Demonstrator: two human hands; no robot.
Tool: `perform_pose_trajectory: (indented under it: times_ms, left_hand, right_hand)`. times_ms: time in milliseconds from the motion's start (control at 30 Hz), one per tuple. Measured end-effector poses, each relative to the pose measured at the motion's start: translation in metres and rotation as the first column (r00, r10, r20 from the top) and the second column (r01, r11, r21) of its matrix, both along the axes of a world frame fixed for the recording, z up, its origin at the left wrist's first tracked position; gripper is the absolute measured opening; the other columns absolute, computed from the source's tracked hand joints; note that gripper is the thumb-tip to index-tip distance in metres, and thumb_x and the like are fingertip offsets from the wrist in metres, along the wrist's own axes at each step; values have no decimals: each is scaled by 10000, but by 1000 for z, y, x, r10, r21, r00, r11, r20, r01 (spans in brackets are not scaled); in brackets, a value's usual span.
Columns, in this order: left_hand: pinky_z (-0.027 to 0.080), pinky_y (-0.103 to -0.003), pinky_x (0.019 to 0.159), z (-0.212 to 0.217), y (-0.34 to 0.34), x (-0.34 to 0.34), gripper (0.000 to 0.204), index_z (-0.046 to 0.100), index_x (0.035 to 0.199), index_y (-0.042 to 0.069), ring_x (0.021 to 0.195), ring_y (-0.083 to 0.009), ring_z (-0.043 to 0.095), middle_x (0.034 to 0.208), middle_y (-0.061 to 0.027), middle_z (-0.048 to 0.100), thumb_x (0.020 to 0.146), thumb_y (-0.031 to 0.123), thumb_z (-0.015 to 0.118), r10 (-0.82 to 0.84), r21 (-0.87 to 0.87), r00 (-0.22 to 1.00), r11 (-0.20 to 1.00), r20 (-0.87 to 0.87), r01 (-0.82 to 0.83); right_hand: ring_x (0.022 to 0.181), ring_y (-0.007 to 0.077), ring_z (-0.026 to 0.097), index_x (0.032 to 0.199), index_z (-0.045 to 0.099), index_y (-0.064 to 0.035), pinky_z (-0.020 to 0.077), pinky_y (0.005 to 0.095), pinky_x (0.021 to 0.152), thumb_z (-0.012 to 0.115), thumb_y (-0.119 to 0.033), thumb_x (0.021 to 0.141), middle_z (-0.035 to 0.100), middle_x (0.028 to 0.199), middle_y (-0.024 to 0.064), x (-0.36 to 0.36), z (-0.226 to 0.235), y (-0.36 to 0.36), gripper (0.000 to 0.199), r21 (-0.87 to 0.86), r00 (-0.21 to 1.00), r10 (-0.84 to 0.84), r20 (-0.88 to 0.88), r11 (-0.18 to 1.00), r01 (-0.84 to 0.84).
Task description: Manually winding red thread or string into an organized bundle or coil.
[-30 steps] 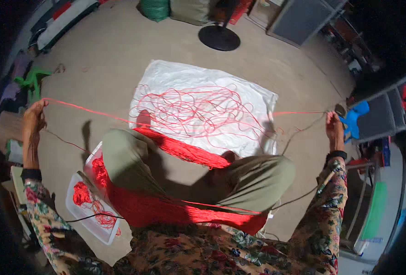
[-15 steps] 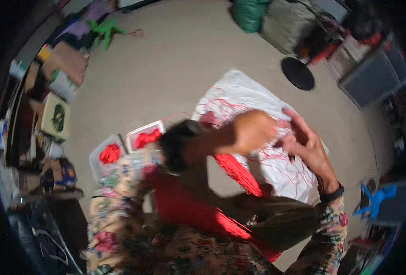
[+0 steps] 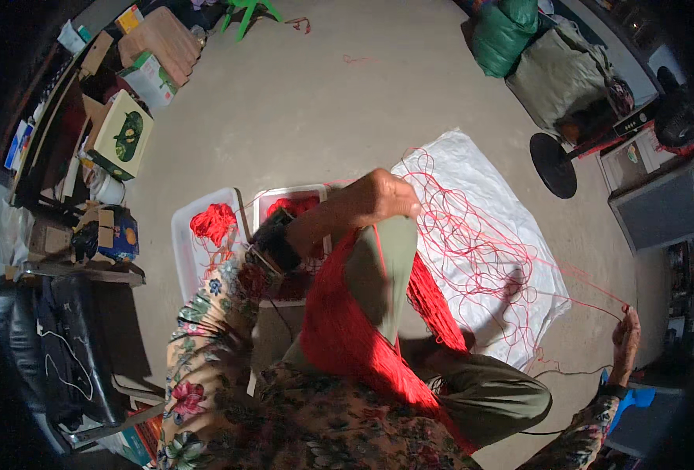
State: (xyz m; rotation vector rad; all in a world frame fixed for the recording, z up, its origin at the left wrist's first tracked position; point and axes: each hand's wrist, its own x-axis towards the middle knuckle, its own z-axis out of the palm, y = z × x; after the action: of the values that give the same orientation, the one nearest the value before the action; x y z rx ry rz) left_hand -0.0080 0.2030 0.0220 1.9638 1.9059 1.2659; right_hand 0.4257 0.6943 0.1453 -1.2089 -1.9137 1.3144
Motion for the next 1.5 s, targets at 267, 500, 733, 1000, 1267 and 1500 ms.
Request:
perform_pose_trajectory:
  times_ms: [267,500,733,1000,1267,1500]
  left_hand:
    - [456,-292,601,16,10,-18,222,683,881,5,638,-91,541,683,-21,604,911,223,662,49,-248,810,961,584,121]
    - [400,-237,466,74,29,5,206,698,930,-7,557,-72,514,676,-15,612,934,191,644,219,-372,562,912,797,173]
    - [315,-206,407,109,91,13,236,657,944,-27,458,-44,446,686,-14,613,900,204,678,100,-323,532,881,841,346]
    - [265,-203,386,132,161,49,235,612,1006,-25,417,-41,348,536,14,436,1010,196,532,-33,-168,430,892,902,420]
    - [337,-218,436,138,241,109,247,531,1119,-52,485,-74,410,608,-13,467,999,164,544,-97,-11,248,916,964,400]
    - [215,-232,428,106,284,57,200,591,1083,-24,473,-69,276,592,53,314,999,148,534,30,-85,230,969,973,232]
  right_hand:
    - [470,-4,249,990,659,-144,173,209,428,594,-350,977,340,611,-118,44,-23,47,217,99,997,76,-4,992,-75]
    - [451,12,284,1094,673,-106,209,210,411,616,-326,962,338,587,-104,110,-70,77,262,-74,993,-117,-22,991,115]
    - [469,28,287,1104,649,-63,211,231,434,628,-339,954,321,597,-102,156,-92,94,315,-129,968,-231,-99,967,218]
    - [1076,252,625,1383,537,-176,518,342,789,629,-300,941,632,1207,130,120,-57,48,468,95,612,-121,782,993,74]
    - [1075,193,618,1361,494,17,480,319,931,569,-471,949,673,1111,115,-62,-7,-194,642,-199,764,637,-103,739,-643]
    - [442,50,460,1014,656,-1,395,197,442,546,-307,1000,516,577,-25,61,11,-214,325,-556,975,223,-16,808,-194]
